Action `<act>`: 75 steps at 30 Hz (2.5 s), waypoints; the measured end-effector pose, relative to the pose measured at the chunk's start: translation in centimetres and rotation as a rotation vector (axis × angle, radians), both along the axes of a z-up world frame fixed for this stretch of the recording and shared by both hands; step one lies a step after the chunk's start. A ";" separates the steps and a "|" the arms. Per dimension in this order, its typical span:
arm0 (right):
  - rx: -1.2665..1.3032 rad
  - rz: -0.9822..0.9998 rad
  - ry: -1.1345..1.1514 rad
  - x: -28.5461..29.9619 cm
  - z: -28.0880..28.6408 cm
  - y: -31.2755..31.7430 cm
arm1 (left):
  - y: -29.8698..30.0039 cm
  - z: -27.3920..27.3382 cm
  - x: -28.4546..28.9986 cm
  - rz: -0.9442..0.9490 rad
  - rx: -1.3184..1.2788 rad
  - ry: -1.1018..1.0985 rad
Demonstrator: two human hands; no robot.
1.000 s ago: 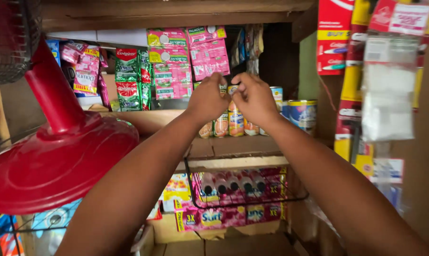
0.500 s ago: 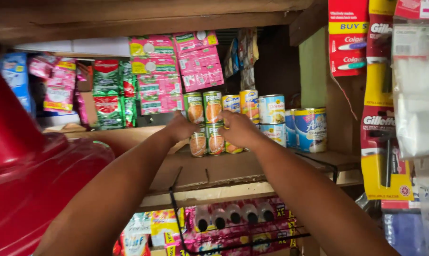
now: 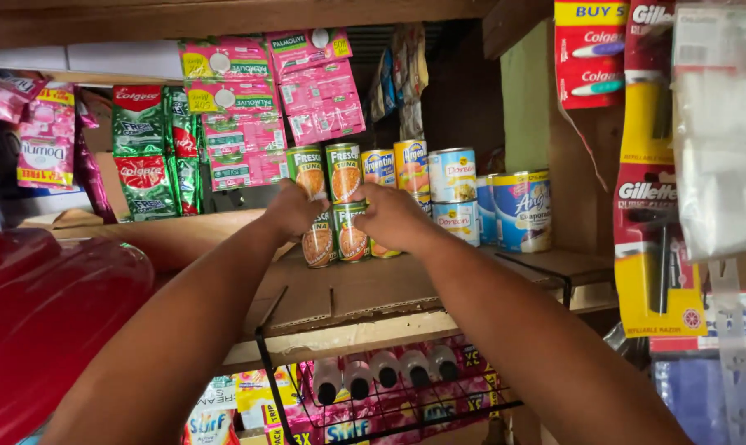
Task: Organizing and restocking various canned food products on a store shelf from a cardboard box.
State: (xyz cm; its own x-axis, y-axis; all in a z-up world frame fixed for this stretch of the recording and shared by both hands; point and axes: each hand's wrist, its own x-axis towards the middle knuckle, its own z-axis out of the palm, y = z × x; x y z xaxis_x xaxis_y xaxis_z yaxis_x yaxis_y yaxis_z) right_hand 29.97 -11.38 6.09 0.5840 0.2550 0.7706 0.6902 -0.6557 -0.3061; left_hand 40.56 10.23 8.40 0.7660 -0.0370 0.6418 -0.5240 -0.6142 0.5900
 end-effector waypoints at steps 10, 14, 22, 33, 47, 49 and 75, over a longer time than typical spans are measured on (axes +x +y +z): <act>0.101 0.023 0.081 1.0 -0.5 0.0 | 1.6 1.1 -7.1 -0.065 -0.072 0.263; 0.134 0.010 0.099 -1.2 0.3 1.0 | 2.4 1.4 -10.1 -0.120 0.009 0.244; 0.257 0.215 0.299 -2.1 0.6 1.6 | 0.5 1.1 -13.7 -0.482 -0.068 0.262; 0.469 0.253 0.218 -0.6 1.2 -1.4 | -5.3 1.3 -11.0 -0.578 -0.067 0.184; 0.455 0.074 0.068 -2.4 1.5 -3.1 | -4.0 3.9 -4.4 -0.008 0.250 0.251; 0.436 0.051 0.059 -2.8 1.6 -3.4 | -4.8 2.7 -4.5 -0.006 0.214 0.275; 0.348 0.110 0.195 -1.4 1.0 -4.3 | -2.1 3.0 -5.6 -0.188 0.206 0.485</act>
State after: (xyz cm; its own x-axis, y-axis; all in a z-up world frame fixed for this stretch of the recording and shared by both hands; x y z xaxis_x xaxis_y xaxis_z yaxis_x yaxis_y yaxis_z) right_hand 28.61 -15.70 7.12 0.7112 0.0680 0.6997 0.6577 -0.4157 -0.6282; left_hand 34.94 8.09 11.41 0.9398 -0.2892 0.1822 -0.3341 -0.6645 0.6685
